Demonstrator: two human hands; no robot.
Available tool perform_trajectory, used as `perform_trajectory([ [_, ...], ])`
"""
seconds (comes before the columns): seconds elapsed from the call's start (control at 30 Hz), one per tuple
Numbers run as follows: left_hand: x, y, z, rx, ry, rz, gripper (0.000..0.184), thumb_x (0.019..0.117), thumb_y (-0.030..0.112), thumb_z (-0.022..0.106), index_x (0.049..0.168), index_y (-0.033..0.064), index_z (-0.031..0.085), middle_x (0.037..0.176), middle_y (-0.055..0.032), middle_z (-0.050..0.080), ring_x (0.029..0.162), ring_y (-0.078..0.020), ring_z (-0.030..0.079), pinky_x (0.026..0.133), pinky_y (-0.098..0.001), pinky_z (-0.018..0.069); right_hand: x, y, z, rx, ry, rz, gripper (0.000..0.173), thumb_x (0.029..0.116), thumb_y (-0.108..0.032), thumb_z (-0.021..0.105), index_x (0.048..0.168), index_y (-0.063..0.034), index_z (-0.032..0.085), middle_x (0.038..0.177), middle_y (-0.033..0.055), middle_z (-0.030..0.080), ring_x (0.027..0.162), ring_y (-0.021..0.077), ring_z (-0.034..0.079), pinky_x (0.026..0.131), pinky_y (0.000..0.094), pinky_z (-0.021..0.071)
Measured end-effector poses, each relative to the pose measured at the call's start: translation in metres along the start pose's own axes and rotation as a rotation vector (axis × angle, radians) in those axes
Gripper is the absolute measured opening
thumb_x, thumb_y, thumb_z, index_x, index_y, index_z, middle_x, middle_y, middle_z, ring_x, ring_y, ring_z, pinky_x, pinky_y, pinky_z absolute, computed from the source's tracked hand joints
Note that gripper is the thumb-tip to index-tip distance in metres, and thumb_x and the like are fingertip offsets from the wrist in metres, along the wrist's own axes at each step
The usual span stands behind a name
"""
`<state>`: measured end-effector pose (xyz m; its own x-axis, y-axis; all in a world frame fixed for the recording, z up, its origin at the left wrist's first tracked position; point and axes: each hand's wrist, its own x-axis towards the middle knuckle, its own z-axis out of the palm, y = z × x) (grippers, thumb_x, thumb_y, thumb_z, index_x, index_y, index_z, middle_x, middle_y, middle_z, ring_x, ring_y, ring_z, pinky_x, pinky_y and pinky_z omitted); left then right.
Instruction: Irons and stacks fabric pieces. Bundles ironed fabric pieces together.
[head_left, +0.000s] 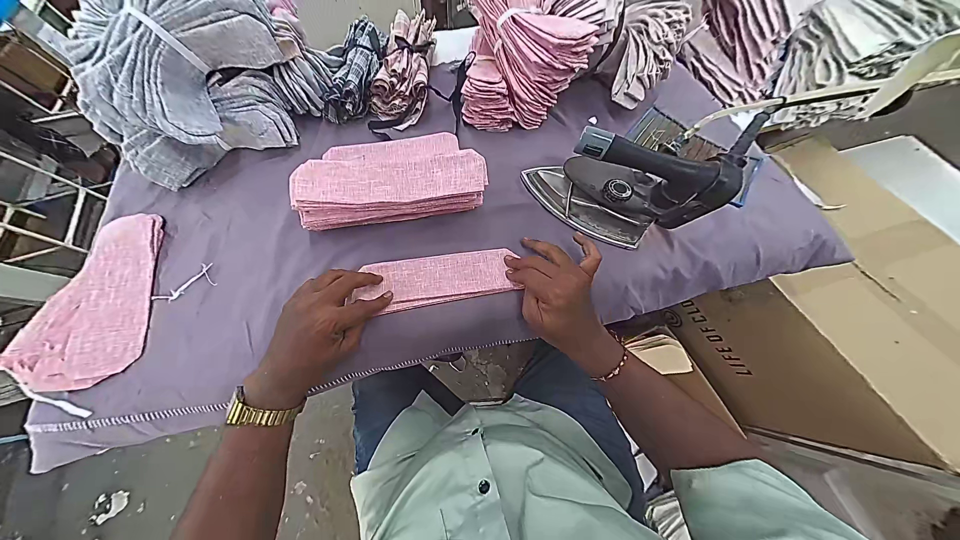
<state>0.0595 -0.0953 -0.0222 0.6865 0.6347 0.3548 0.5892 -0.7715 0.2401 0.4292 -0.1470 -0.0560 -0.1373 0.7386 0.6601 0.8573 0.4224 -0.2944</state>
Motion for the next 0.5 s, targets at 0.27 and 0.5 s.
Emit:
perform_trajectory([
  [0.27,0.011,0.010,-0.002,0.153,-0.158,0.015,0.052,0.0969,0.020,0.050,0.139,0.0498,0.060,0.133,-0.0062,0.060,0.119,-0.0329,0.056,0.080,-0.0540,0.0477,0.093,0.036,-0.075,0.088,-0.144,-0.084,0.028,0.0948,-0.003,0.051,0.105,-0.0043,0.077,0.110,0.0100,0.076,0.104,0.0220,0.072,0.093,0.0464,0.0599],
  [0.5,0.007,0.008,0.002,0.122,-0.089,0.011,0.052,0.0986,0.019,0.048,0.138,0.0505,0.061,0.133,-0.0046,0.061,0.121,-0.0307,0.055,0.083,-0.0530,0.0466,0.119,0.097,-0.090,-0.358,-0.140,0.096,0.053,0.1005,-0.058,0.054,0.137,-0.0227,0.068,0.096,0.0189,0.072,0.083,0.0408,0.070,0.067,0.0630,0.0519],
])
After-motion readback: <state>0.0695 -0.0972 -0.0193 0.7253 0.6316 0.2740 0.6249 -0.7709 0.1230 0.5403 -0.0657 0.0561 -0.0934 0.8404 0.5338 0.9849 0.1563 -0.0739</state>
